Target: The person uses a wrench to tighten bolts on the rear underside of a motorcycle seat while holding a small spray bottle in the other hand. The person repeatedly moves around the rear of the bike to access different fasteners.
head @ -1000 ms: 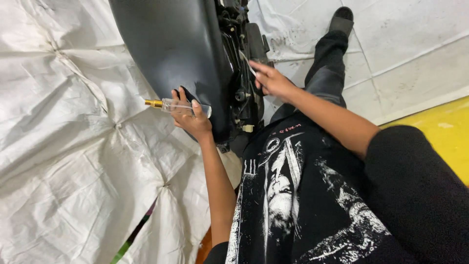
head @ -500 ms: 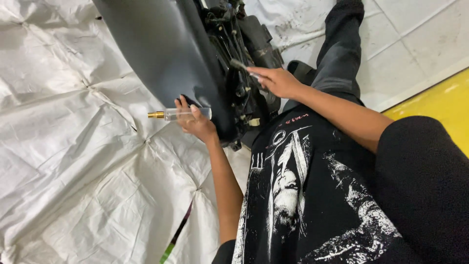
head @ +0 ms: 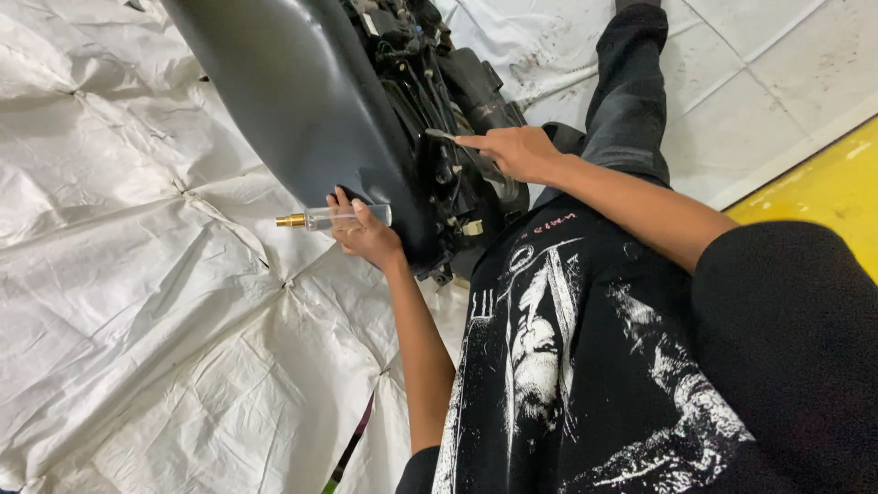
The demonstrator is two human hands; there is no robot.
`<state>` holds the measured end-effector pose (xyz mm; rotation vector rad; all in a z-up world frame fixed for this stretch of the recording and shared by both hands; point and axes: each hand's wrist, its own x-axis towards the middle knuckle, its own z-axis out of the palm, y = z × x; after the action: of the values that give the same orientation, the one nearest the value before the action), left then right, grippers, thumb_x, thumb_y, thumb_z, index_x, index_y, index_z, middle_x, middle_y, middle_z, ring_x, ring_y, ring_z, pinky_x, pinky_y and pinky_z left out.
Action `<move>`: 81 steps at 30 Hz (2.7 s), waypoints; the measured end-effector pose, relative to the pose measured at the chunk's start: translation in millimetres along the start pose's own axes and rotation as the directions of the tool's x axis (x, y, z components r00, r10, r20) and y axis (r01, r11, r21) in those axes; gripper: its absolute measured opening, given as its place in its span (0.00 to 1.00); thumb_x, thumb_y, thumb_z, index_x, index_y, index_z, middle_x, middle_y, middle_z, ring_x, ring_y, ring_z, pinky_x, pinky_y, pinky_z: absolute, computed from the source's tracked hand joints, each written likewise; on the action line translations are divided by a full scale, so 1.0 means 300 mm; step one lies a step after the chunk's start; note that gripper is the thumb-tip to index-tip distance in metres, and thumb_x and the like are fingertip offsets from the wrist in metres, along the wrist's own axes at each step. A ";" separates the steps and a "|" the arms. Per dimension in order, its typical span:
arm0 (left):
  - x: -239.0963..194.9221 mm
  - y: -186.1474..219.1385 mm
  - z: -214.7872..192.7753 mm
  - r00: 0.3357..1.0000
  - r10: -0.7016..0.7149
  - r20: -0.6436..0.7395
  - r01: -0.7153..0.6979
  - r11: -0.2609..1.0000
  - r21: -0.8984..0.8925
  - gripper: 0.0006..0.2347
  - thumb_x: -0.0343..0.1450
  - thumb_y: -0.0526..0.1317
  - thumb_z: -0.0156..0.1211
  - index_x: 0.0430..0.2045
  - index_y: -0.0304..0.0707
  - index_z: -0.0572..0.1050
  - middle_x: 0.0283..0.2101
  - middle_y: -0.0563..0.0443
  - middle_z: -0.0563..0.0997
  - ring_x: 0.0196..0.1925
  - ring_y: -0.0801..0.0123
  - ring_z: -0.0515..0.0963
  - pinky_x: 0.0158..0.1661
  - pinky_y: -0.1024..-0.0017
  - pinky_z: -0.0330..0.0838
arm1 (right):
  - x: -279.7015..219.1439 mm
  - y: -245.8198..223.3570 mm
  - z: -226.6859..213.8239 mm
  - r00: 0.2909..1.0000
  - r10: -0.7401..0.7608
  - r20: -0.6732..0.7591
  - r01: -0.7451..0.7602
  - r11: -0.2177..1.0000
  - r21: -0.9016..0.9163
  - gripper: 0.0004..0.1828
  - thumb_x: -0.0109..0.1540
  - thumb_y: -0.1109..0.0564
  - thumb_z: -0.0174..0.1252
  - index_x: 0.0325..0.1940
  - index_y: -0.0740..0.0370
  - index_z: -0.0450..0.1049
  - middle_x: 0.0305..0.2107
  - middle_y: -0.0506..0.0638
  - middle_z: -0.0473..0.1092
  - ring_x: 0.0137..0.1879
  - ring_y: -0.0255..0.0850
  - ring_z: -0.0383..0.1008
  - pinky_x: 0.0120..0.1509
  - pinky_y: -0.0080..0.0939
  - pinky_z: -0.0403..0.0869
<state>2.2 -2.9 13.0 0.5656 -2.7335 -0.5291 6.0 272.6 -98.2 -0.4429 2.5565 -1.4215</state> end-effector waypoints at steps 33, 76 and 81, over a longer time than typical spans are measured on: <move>0.025 0.028 -0.026 0.983 -0.179 -0.039 0.180 0.984 0.008 0.29 0.67 0.68 0.46 0.57 0.59 0.77 0.58 0.53 0.79 0.64 0.57 0.68 0.61 0.49 0.55 | 0.442 0.137 -0.045 0.815 -0.202 0.543 0.471 0.777 -0.419 0.13 0.74 0.44 0.41 0.57 0.41 0.68 0.36 0.46 0.71 0.38 0.51 0.78 0.40 0.49 0.77; 0.057 0.056 -0.017 0.999 -0.013 -0.043 0.019 0.988 0.153 0.28 0.72 0.65 0.35 0.64 0.65 0.71 0.68 0.60 0.71 0.66 0.59 0.69 0.60 0.61 0.56 | 0.591 0.272 -0.110 0.762 0.027 0.647 0.084 0.987 -0.140 0.13 0.71 0.53 0.42 0.54 0.61 0.68 0.40 0.68 0.73 0.47 0.71 0.75 0.51 0.71 0.73; 0.024 0.018 -0.001 0.998 -0.049 -0.038 0.055 0.986 0.159 0.30 0.70 0.67 0.35 0.63 0.65 0.73 0.66 0.61 0.72 0.66 0.60 0.69 0.60 0.62 0.57 | 0.550 0.313 -0.065 0.717 0.179 0.674 -0.052 0.978 -0.204 0.13 0.70 0.46 0.45 0.48 0.55 0.69 0.33 0.59 0.77 0.47 0.65 0.77 0.54 0.68 0.72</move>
<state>-5.8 -1.4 16.9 0.6803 -2.7513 -0.3099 -170.6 278.1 -170.4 -0.6738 2.0301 -0.7689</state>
